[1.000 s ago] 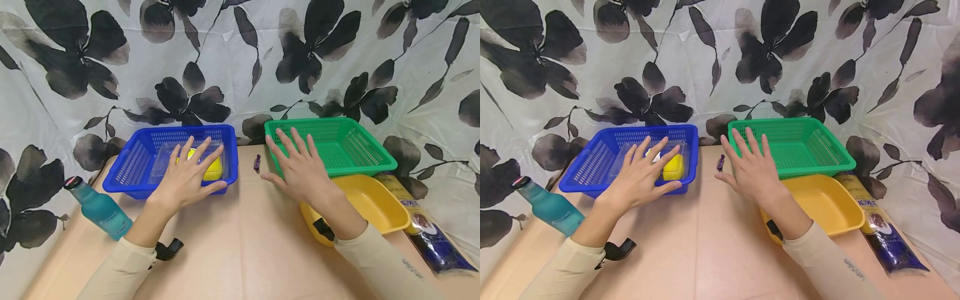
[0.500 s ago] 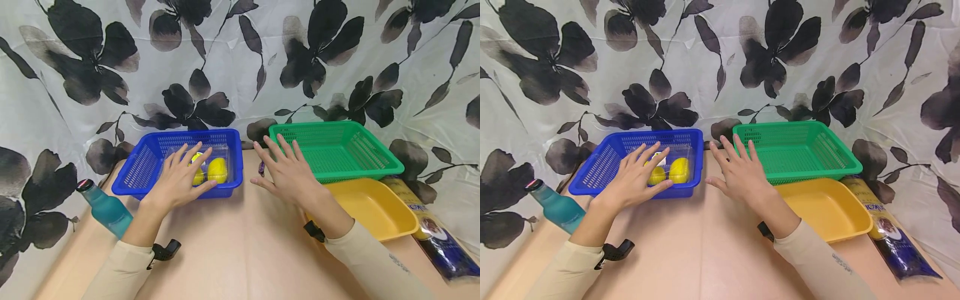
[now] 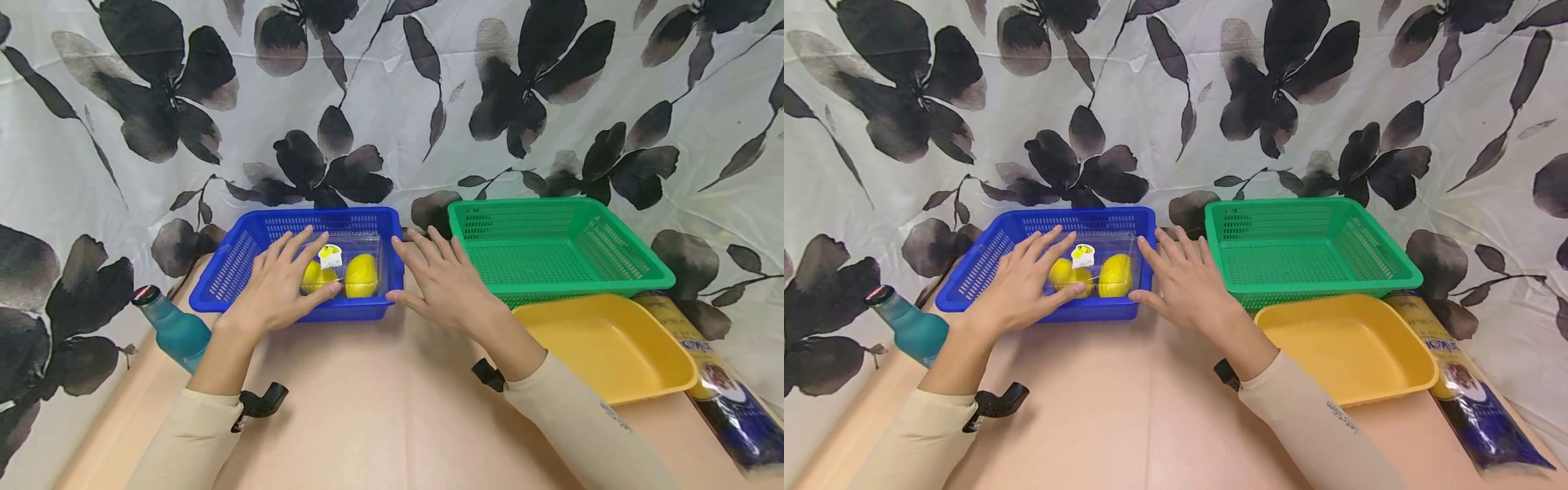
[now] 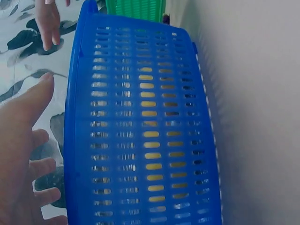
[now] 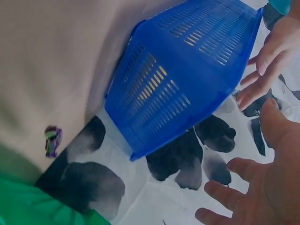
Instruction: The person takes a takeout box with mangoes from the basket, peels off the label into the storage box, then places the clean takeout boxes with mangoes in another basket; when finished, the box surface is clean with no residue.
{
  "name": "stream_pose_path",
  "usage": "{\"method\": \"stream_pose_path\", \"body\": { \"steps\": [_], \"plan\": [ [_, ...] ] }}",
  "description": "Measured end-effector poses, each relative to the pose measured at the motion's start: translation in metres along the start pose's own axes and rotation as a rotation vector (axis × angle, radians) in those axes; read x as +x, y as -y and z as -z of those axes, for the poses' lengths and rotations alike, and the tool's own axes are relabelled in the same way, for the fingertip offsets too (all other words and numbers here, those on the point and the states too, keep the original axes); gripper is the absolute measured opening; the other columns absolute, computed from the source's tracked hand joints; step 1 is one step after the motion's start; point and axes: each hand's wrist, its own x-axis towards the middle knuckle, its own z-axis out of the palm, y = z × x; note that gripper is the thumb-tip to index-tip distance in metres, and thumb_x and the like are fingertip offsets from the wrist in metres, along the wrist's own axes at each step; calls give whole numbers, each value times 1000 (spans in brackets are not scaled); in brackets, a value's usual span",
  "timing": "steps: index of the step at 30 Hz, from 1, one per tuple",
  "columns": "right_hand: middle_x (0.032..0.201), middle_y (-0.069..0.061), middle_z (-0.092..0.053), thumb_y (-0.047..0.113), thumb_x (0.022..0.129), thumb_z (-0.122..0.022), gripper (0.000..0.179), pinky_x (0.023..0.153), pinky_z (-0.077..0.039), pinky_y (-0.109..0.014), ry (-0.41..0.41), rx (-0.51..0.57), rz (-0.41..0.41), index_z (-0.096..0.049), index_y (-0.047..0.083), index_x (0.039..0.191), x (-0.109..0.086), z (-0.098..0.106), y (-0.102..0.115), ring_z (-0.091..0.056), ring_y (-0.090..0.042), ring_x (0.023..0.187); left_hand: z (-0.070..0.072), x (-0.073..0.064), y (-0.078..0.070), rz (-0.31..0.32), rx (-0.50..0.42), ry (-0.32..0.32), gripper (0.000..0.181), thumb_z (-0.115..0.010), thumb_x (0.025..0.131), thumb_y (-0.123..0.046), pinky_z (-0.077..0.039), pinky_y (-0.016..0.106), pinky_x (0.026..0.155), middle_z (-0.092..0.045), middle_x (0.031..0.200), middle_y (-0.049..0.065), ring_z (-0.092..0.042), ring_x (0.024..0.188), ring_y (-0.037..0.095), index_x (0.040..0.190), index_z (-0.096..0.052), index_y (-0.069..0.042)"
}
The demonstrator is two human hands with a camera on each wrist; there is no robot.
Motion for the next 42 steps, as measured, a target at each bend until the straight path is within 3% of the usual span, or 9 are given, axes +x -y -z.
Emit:
{"method": "stream_pose_path", "body": {
  "steps": [8, 18, 26, 34, 42],
  "plan": [
    [173, -8, -9, 76, 97, -37, 88, 126, -3, -59, 63, 58, 24, -10, 28, 166, 20, -6, 5, -2, -36, 159, 4, -1, 18, 69, -23, 6, 89, -55, 94, -70, -12, 76, 116, -13, 173, 7, -11, 155, 45, 166, -21, -30],
    [172, -13, -12, 75, 96, -42, 91, 123, -16, -63, 122, 143, 34, -11, 27, 167, 28, -27, 3, -15, -41, 156, 0, 0, 34, 151, -75, 51, 91, -52, 95, -72, -9, 80, 114, -14, 171, 15, -9, 155, 48, 166, -20, -24],
    [171, -12, -16, 77, 93, -48, 97, 123, -15, -64, 192, 224, 9, -11, 28, 167, 34, -24, -1, -18, -42, 156, 10, 1, 37, 267, -25, 238, 102, -49, 93, -76, 3, 82, 111, 7, 168, 29, 11, 152, 55, 167, -6, -20],
    [171, -12, -14, 80, 90, -50, 102, 122, -20, -65, 208, 299, 11, -11, 25, 167, 36, -26, -6, -21, -42, 154, 14, 4, 46, 302, -127, 372, 109, -45, 92, -79, -9, 83, 110, 9, 165, 36, -3, 147, 65, 166, 5, -16],
    [171, -7, -14, 82, 88, -52, 107, 124, -17, -62, 225, 310, -12, -9, 25, 167, 38, -29, -8, -22, -38, 154, 13, 13, 55, 264, -225, 446, 118, -54, 91, -76, -15, 77, 114, 0, 167, 34, -5, 151, 58, 164, 8, -8]
  ]
}}
